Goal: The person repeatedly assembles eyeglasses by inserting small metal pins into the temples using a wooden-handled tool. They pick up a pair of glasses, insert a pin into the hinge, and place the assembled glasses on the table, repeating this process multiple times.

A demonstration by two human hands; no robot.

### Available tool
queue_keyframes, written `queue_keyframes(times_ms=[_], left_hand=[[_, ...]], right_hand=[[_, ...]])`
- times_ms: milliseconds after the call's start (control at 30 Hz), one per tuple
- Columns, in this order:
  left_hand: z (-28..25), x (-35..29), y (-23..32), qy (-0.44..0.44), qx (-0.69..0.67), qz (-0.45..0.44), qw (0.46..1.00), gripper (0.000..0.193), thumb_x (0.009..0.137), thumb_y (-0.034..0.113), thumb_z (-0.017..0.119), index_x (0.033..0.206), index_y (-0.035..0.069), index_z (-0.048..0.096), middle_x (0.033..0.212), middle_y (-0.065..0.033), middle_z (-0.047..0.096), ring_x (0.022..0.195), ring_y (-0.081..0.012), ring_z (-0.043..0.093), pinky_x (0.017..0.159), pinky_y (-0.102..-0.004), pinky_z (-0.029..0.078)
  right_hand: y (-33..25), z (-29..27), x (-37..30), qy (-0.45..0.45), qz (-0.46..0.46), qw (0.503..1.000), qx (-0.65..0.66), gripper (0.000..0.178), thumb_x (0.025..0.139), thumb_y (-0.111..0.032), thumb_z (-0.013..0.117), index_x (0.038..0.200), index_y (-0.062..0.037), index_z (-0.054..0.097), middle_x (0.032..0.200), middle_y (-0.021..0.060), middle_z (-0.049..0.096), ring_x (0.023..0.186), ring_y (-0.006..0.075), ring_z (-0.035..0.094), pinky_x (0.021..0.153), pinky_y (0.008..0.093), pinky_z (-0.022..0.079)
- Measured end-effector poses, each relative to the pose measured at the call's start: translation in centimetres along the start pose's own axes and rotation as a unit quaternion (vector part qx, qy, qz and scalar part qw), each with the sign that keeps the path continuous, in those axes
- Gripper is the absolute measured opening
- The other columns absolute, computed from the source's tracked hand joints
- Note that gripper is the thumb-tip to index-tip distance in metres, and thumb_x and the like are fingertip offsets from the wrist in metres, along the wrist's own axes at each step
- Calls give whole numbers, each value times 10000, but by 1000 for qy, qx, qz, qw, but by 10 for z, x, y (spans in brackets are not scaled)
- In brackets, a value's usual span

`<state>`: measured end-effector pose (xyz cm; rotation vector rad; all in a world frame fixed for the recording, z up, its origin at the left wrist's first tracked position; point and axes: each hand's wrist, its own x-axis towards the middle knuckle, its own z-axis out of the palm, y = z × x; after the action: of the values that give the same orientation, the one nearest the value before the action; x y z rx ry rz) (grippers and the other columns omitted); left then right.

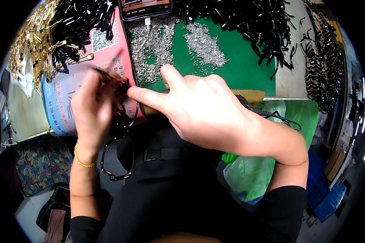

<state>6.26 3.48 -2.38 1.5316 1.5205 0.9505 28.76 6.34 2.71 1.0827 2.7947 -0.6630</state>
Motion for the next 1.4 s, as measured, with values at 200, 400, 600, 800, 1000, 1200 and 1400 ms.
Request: queue_keyframes(times_ms=[200, 400, 600, 800, 1000, 1200, 1400], left_hand=[[5, -4, -2, 21, 17, 37, 999, 110, 918, -72, 619, 985, 14, 616, 765, -71, 666, 558, -154, 624, 530, -284, 498], [8, -7, 0, 14, -101, -29, 994, 42, 980, -33, 606, 992, 6, 615, 755, -26, 653, 516, -54, 573, 477, -227, 451], [7, -6, 0, 6, -116, -41, 992, 40, 982, -27, 612, 1003, 7, 618, 760, -23, 649, 520, -49, 568, 484, -221, 454], [7, -6, -2, 9, -117, -33, 993, 66, 971, -41, 616, 1015, 8, 616, 788, -25, 656, 535, -54, 580, 495, -227, 464], [7, -6, -3, 1, -113, -39, 993, 88, 966, -52, 615, 1029, 10, 620, 798, -33, 660, 547, -64, 589, 506, -229, 474], [11, -1, -2, 47, -126, -4, 991, 90, 980, -35, 605, 1049, 13, 635, 797, -41, 671, 567, -64, 605, 523, -226, 486], [8, 48, -17, 198, -104, 104, 969, 311, 1063, 124, 551, 1351, 13, 591, 1069, -103, 741, 694, -89, 679, 613, -225, 561]], right_hand=[[1, 4, 2, 29, 4, 1000, -1, 567, 895, -111, 614, 1428, -297, 565, 878, 101, 515, 692, 275, 640, 517, 398, 521], [1, 6, 6, 44, -3, 999, -4, 580, 884, -101, 618, 1427, -297, 565, 874, 94, 514, 688, 268, 635, 517, 391, 520], [-2, 13, 6, 81, -15, 994, -74, 539, 855, -105, 645, 1354, -307, 634, 889, 70, 528, 691, 228, 626, 537, 348, 526], [9, 19, 15, 173, -78, 960, -207, 480, 824, -243, 684, 1299, -300, 662, 929, 12, 568, 679, 147, 598, 557, 287, 521], [9, 20, 20, 151, -72, 965, -200, 426, 885, -336, 684, 1292, -224, 624, 930, 2, 571, 684, 141, 602, 578, 278, 511], [8, 11, 9, 135, 3, 987, -84, 415, 850, -238, 760, 1226, -167, 599, 941, 59, 547, 727, 240, 633, 603, 354, 524], [17, -6, -32, 96, 98, 988, -64, 403, 896, -117, 691, 1278, -231, 634, 926, 72, 534, 692, 250, 637, 559, 368, 508]])
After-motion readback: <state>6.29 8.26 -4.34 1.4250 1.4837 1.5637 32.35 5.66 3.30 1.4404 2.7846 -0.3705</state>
